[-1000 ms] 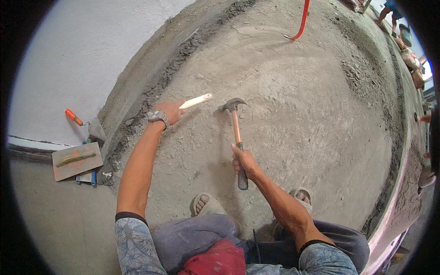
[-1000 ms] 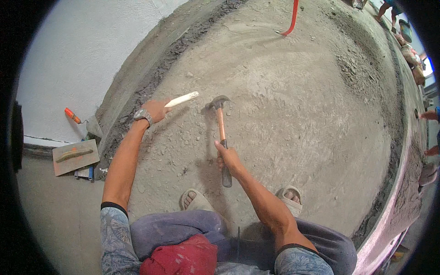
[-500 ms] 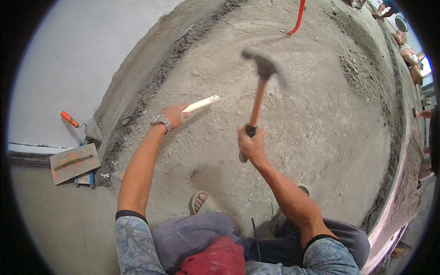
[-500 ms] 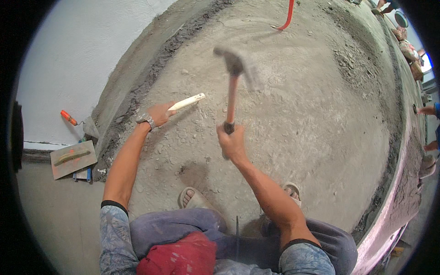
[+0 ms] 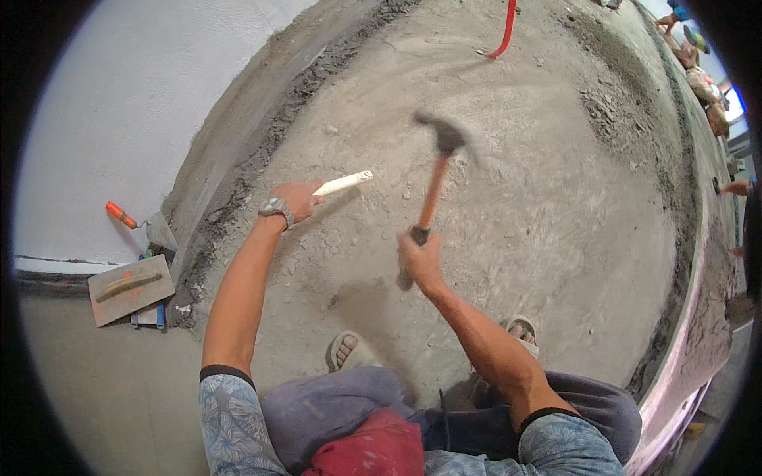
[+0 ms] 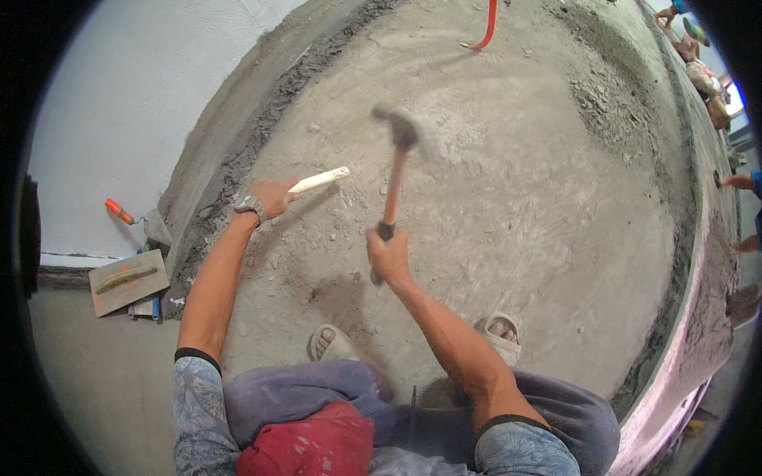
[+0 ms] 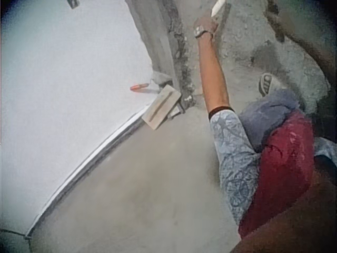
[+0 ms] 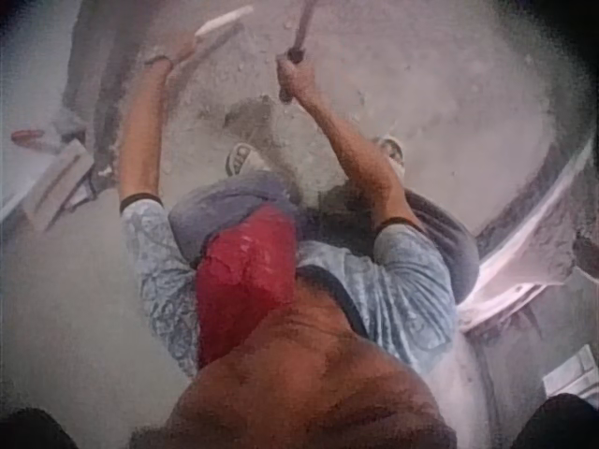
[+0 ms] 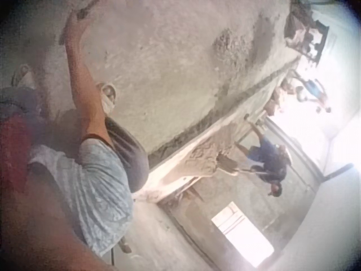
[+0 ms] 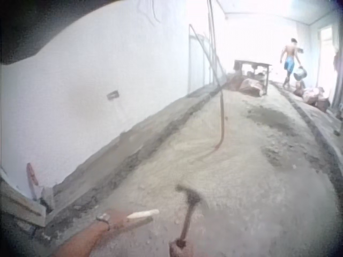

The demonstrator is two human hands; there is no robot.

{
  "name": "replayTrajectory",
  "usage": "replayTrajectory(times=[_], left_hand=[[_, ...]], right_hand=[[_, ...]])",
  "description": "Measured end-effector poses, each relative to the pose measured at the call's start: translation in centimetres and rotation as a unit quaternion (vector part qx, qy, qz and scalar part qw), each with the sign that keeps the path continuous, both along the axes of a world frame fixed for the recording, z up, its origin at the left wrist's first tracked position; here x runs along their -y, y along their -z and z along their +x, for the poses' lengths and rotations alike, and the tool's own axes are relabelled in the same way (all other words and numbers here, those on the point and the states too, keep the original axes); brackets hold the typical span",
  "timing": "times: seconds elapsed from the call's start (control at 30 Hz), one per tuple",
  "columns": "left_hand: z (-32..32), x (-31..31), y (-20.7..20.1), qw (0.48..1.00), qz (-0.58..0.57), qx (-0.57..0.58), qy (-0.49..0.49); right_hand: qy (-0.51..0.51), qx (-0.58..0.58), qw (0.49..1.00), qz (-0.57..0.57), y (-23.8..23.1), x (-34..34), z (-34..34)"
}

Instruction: The person uses a hammer and a chisel to break up a concrete floor. They repeatedly strike the chisel with the hammer to chip away at the surface, creating a pile of debris.

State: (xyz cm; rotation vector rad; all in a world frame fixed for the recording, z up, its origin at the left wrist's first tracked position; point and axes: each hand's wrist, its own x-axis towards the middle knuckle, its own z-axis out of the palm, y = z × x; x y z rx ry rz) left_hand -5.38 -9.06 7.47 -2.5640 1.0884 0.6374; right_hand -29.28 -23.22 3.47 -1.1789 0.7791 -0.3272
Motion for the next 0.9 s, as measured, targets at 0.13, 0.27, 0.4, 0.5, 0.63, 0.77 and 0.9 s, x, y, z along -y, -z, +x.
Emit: replayTrajectory(times=[0.13,0.27,0.4,0.5,0.63,0.77,0.9], left_hand=[[0.2,0.2,-0.9,1.0,0.025,0.006,-0.001],[0.2,0.4,-1.8,1.0,0.018,-0.008,-0.014],[-0.4,0.4,-1.2,0.999,-0.035,-0.031,-0.015],[-0.6,0.3,-0.5,0.998,-0.041,-0.039,0.004],[-0.5,0.1,-0.4,0.999,-0.019,-0.044,-0.008],[-0.6,0.2,-1.0,0.999,0.024,-0.021,0.016],[-0.7,0.5,-1.4,0.999,0.033,-0.027,0.015]], right_hand=[[-0.18,-0.162,0.962,0.128,1.7,1.6,-0.8],[-0.141,-0.097,0.983,0.061,-1.1,4.4,-0.7],[-0.066,0.031,0.997,0.011,-4.1,4.8,0.2],[-0.017,0.077,0.997,0.003,-3.1,3.0,0.2],[-0.124,-0.135,0.982,0.037,0.5,1.2,-1.6],[-0.147,-0.143,0.971,0.126,0.9,3.2,-2.6],[-0.086,-0.01,0.994,0.071,-1.2,4.3,-1.6]])
